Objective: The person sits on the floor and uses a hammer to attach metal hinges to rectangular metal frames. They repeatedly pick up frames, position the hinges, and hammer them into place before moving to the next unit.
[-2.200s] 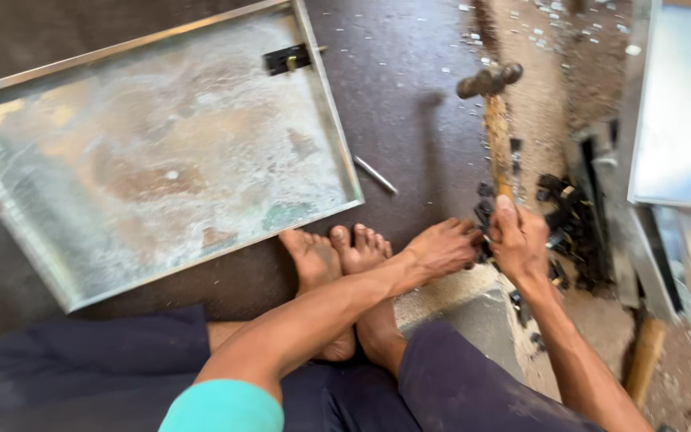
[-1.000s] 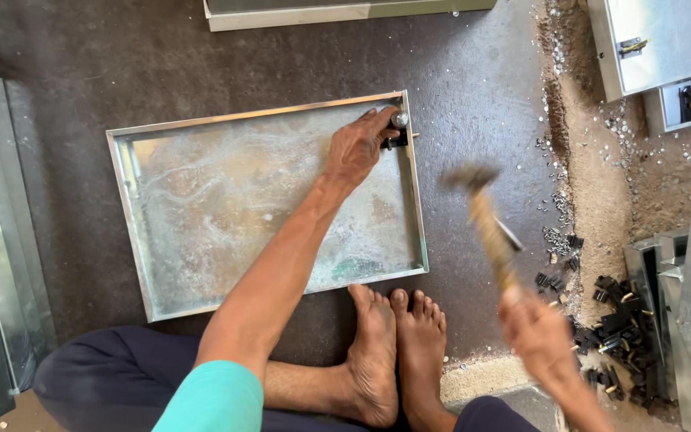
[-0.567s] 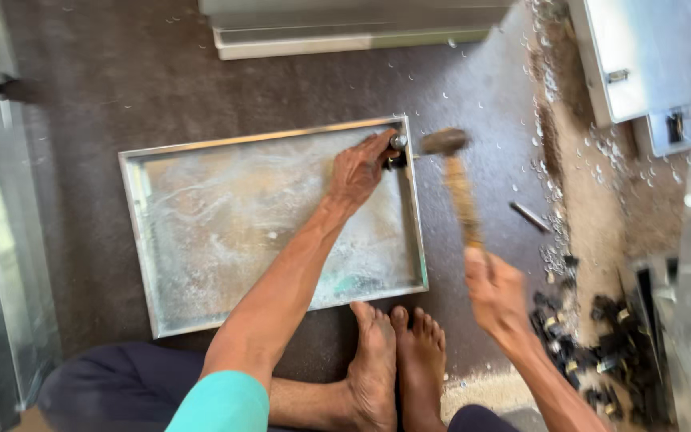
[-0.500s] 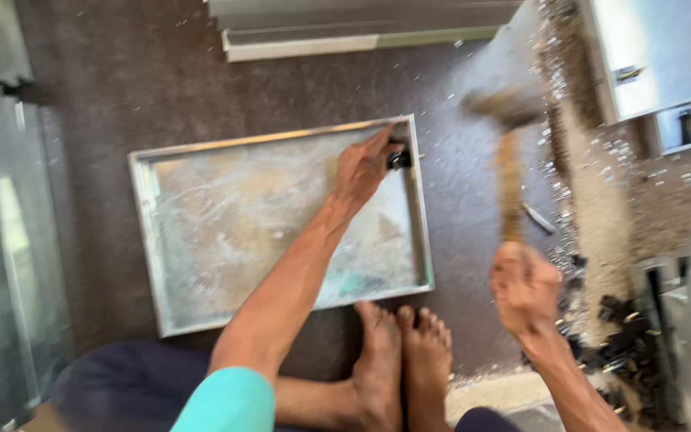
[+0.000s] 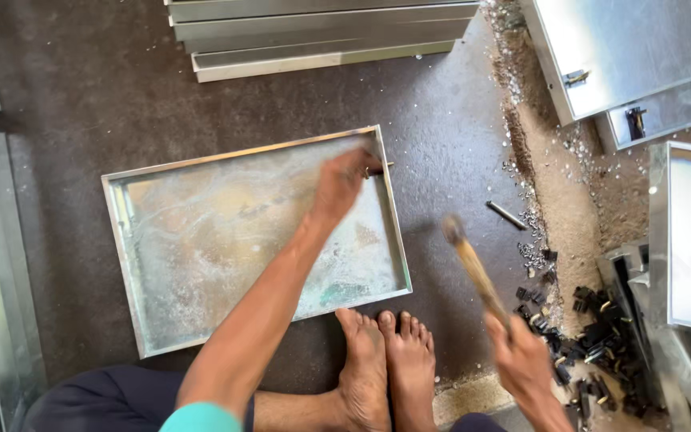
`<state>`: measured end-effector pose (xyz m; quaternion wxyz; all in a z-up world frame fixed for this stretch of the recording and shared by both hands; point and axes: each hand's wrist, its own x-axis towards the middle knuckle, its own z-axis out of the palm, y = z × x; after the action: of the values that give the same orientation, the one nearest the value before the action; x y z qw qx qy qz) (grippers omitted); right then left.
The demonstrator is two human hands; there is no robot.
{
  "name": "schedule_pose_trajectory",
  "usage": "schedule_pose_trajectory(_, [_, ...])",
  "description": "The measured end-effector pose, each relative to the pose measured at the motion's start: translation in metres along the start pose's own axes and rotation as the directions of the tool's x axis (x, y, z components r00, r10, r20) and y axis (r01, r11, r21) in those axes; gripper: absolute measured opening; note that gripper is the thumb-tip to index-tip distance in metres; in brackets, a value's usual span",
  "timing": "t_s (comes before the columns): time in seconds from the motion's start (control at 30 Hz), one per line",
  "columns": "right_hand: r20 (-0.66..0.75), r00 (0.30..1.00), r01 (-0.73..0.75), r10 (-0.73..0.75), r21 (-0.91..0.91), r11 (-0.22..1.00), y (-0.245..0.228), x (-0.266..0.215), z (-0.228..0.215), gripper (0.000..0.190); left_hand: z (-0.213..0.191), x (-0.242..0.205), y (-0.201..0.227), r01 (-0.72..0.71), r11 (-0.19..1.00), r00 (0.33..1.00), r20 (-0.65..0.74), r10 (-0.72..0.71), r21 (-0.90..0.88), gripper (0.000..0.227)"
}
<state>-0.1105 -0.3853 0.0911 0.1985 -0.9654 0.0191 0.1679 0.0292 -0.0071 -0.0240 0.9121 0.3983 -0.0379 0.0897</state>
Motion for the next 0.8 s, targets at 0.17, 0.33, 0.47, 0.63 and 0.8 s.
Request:
schedule_pose_trajectory(0.17, [-0.205,0.944,0.226,-0.26,-0.177,0.958,0.059,-0.041,-0.011,0.034,0.017,-0.02,0.029,-0.266,0.072,0.946,0.246,0.209,0.961,0.05])
schedule_pose_trajectory(0.33, [-0.28,0.894,0.341,-0.349,-0.078,0.937,0.049,0.07,-0.021,0.011,0.01,-0.006,0.031,-0.143,0.018,0.989,0.143,0.045,0.989,0.012])
schedule_pose_trajectory(0.47, [-0.306,0.849,0.436,-0.43,-0.054,0.898,0.019,0.156,-0.029,0.019,0.031,-0.037,0.045,-0.257,-0.06,0.934,0.264,0.243,0.965,0.034])
schedule_pose_trajectory(0.63, [-0.16,0.871,0.47,-0.464,0.002,0.883,0.032,0.187,-0.033,0.016,0.06,-0.164,0.115,0.06,0.077,0.998,-0.062,0.025,0.995,0.02])
schedule_pose_trajectory(0.8, [-0.3,0.844,0.445,-0.444,-0.072,0.893,0.056,0.172,-0.031,0.011,0.082,-0.221,0.148,0.214,-0.016,0.956,-0.213,-0.2,0.977,0.024])
